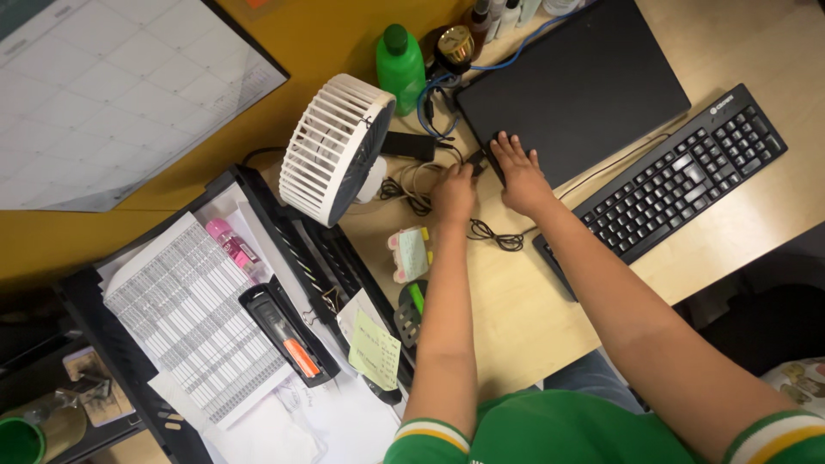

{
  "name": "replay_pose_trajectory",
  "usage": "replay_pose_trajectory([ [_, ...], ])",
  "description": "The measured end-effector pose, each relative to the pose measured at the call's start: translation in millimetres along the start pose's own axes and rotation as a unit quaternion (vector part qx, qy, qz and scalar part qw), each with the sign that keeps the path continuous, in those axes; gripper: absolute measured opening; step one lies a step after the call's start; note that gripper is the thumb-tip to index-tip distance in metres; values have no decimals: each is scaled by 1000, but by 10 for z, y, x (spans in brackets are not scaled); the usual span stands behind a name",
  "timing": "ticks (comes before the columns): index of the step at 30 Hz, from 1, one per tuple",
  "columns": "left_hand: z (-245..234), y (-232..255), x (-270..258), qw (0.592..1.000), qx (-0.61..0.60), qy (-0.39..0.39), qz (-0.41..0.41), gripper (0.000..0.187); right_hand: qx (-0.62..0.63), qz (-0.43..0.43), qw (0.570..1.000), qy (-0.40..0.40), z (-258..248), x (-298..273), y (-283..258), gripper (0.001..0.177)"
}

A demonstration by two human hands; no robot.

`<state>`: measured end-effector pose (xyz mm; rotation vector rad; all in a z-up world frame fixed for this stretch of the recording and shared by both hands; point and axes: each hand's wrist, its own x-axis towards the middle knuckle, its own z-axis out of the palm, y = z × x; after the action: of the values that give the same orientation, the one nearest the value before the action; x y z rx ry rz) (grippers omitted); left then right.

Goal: The person untangles and arranges cables on a desk, moves a small fan and a white board, and then positions and types on a keyboard.

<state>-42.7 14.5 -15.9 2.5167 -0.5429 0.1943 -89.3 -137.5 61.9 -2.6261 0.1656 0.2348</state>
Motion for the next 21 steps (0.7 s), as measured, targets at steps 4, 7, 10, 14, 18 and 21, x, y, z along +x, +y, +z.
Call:
replay_pose_trajectory([
  [4,-112,60,42,1000,-25,-1,4,17,0,-4,1000,0,8,1,13,98],
  [7,-156,96,64,1000,-28,8,4,15,2,-2,1000,2,8,-8,7,97],
  [10,-187,39,107,998,-60,-16,21,16,-3,2,1000,3,10,-9,-8,98],
  [14,-134,-70,136,996,-70,-28,37,17,-17,-1,1000,-4,20,2,-15,99],
  [18,54,-69,118,999,-31,-10,25,17,-19,10,1000,-14,8,9,-29,100],
  [21,132,-35,71,999,-12,-24,-17,15,-16,9,1000,-17,2,8,-19,99],
])
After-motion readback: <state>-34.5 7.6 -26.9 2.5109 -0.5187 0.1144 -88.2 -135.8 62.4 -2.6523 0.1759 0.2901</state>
